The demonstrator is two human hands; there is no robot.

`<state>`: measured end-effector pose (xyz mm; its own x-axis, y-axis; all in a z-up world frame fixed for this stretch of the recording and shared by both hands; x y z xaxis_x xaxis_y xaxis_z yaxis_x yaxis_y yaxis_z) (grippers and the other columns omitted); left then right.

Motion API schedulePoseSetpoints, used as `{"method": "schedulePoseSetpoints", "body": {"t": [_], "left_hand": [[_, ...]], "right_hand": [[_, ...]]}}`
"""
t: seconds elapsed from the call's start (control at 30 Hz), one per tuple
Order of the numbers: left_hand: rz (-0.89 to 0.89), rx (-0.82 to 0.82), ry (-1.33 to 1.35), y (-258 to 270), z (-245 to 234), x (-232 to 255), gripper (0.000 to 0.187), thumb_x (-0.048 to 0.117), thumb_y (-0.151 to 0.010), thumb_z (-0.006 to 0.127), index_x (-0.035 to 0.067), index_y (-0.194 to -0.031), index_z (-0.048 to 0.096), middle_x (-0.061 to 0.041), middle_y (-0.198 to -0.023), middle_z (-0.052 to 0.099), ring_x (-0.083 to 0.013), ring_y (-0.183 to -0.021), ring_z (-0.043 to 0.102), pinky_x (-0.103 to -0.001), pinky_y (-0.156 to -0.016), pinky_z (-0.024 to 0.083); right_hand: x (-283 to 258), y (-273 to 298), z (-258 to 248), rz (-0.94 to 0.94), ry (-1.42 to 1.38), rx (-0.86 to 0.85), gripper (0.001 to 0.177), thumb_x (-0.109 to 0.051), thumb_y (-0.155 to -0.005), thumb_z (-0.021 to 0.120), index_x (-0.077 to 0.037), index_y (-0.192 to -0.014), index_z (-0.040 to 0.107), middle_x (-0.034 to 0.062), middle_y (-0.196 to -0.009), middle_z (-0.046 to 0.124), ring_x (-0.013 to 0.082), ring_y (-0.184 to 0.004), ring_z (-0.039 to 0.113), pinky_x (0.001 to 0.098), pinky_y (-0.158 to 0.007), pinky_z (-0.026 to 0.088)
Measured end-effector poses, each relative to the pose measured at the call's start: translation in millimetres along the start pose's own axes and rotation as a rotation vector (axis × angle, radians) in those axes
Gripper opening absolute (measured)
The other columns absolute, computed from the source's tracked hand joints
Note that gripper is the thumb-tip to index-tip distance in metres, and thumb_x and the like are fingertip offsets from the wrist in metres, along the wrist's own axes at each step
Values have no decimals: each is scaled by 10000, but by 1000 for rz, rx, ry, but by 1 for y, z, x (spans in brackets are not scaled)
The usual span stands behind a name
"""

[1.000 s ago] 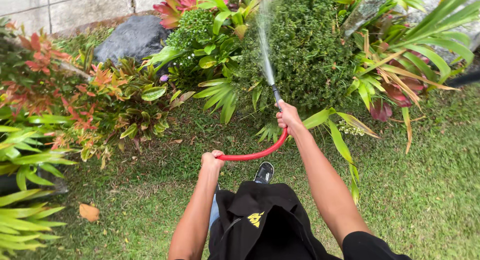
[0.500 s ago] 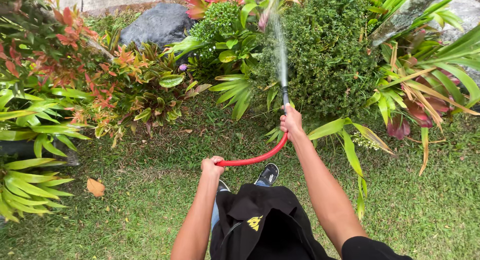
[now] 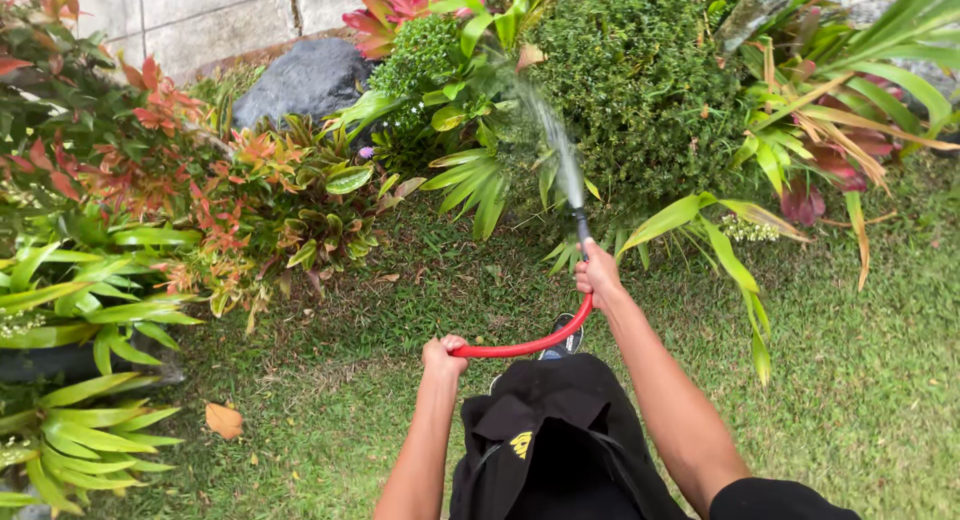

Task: The person waters several plants in a garden using a hose with a spray nozzle, moving along the flowerbed to cover different sections.

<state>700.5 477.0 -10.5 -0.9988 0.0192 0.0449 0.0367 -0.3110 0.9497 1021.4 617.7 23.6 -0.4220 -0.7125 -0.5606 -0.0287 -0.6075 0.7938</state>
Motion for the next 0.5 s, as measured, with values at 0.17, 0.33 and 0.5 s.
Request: {"method": "schedulePoseSetpoints", "body": {"t": [0.17,0.33,0.5], "left_hand": [[-42,-36,-57,-1,-20,18,473,365,-1118,300,126,-713,340,26,-565,321,-120,-448,311,-269,-435,338],[-55,-56,-133,2,-42,33,466,369,-1107,307,126,-711,344,31,-547,307,-113,-428,288,-261,-419,323],[-61,-16,-208,7,-65,40,454,369,-1110,312,132,-724,338,35,-548,307,-108,-427,287,-254,-418,322]], "right_hand": [[24,35,-4,-112,-68,52,320,-443,-1073,472,-156,-1184,561,-49,-600,398,46,-402,272,243,-351,203],[63,58,4,6,42,-24,325,-440,-1067,473,-149,-1176,567,-50,-594,380,47,-398,259,244,-348,204],[103,69,-8,71,82,-13,356,-458,-1073,458,-141,-1170,588,-63,-588,397,41,-405,267,236,-354,208]]}}
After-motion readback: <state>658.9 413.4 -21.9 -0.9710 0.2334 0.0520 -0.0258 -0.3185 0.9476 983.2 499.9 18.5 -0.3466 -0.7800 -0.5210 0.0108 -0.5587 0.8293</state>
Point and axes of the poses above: each hand's wrist, its own y-axis away from the middle knuckle, its own z-axis out of the palm, x = y × z, the point moved 3 cm from there along -y, towards the middle knuckle
